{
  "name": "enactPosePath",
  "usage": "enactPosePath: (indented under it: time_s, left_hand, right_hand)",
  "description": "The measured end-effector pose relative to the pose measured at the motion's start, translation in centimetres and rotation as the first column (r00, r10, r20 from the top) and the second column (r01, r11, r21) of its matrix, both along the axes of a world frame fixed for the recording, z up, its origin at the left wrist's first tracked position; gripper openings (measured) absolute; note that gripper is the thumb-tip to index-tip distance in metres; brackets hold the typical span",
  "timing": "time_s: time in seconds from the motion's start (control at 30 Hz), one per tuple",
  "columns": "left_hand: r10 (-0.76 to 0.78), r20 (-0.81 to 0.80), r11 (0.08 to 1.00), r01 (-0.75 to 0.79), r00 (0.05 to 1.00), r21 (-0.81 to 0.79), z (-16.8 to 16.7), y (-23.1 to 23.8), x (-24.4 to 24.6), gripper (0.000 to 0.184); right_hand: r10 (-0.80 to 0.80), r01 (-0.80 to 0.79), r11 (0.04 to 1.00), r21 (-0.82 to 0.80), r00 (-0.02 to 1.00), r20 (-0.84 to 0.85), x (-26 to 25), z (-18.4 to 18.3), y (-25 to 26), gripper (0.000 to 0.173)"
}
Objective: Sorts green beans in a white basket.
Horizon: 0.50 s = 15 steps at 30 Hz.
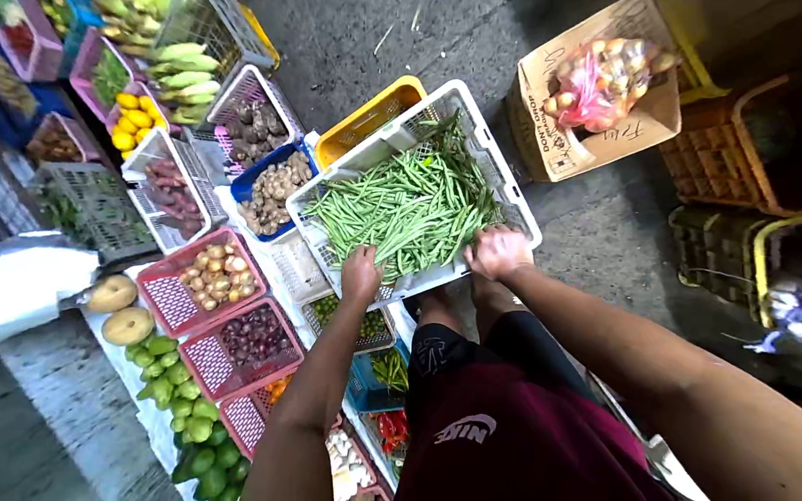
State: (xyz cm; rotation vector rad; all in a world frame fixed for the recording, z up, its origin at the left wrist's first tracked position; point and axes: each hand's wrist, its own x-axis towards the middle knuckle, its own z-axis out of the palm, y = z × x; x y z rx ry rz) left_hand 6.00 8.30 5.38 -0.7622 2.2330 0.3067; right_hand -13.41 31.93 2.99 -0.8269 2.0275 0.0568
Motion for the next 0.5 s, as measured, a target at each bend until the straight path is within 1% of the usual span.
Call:
enactPosePath:
  time_s: [0.03,0.07,0.1,0.17,0.23,0.3,0.33,0.37,0.4,0.47,0.5]
  left_hand:
    - [0.013,0.019,1.000,-0.013,1.000,0.022,0.7,0.4,0.3,0.064]
    - [0.029,0.028,0.998,-0.030,0.999,0.047,1.5,0.9,0.2,0.068]
    - [0.069,0.012,0.995,-0.069,0.998,0.068,2.4,1.3,0.0,0.063]
    - [0.214,-0.085,0.974,-0.206,0.973,0.093,3.3,1.0,-1.0,0.044]
    - [0.358,-0.210,0.933,-0.340,0.910,0.117,3.2,-1.0,-2.1,0.032]
    - [0.466,-0.334,0.885,-0.439,0.819,0.155,2.9,-3.0,-3.9,0.027]
    - [0.506,-0.367,0.861,-0.481,0.781,0.165,2.7,-3.6,-4.9,0.025]
    - [0.525,-0.365,0.849,-0.501,0.768,0.168,2.4,-3.9,-6.0,0.024]
    - [0.525,-0.332,0.850,-0.500,0.784,0.163,2.0,-3.9,-6.7,0.024]
    - [0.451,-0.160,0.890,-0.427,0.878,0.161,0.6,-2.9,-7.5,0.030]
    - [0.378,-0.061,0.918,-0.365,0.924,0.158,-0.5,-2.0,-7.4,0.037]
  right_hand:
    - [0.001,-0.001,1.000,0.001,1.000,-0.004,0.0,-0.1,0.0,0.054]
    - [0.003,-0.003,1.000,0.004,1.000,-0.008,-0.1,-0.1,0.0,0.055]
    - [0.002,-0.002,1.000,0.006,1.000,-0.012,-0.1,-0.1,-0.1,0.054]
    - [0.006,-0.006,1.000,0.006,0.999,-0.031,0.1,-0.2,0.1,0.054]
    - [0.009,-0.010,1.000,-0.002,0.999,-0.038,0.1,-0.3,0.1,0.054]
    - [0.011,-0.011,1.000,-0.009,0.999,-0.049,0.2,-0.4,0.1,0.054]
    - [0.009,-0.009,1.000,-0.012,0.998,-0.056,0.2,-0.5,0.1,0.053]
    - [0.005,-0.006,1.000,-0.017,0.998,-0.058,0.2,-0.5,0.1,0.052]
    - [0.004,-0.006,1.000,-0.022,0.998,-0.062,0.3,-0.5,0.2,0.051]
    - [0.014,-0.016,0.999,-0.027,0.996,-0.084,0.4,-0.7,0.3,0.051]
    - [0.014,-0.016,1.000,-0.025,0.996,-0.088,0.3,-0.7,0.3,0.051]
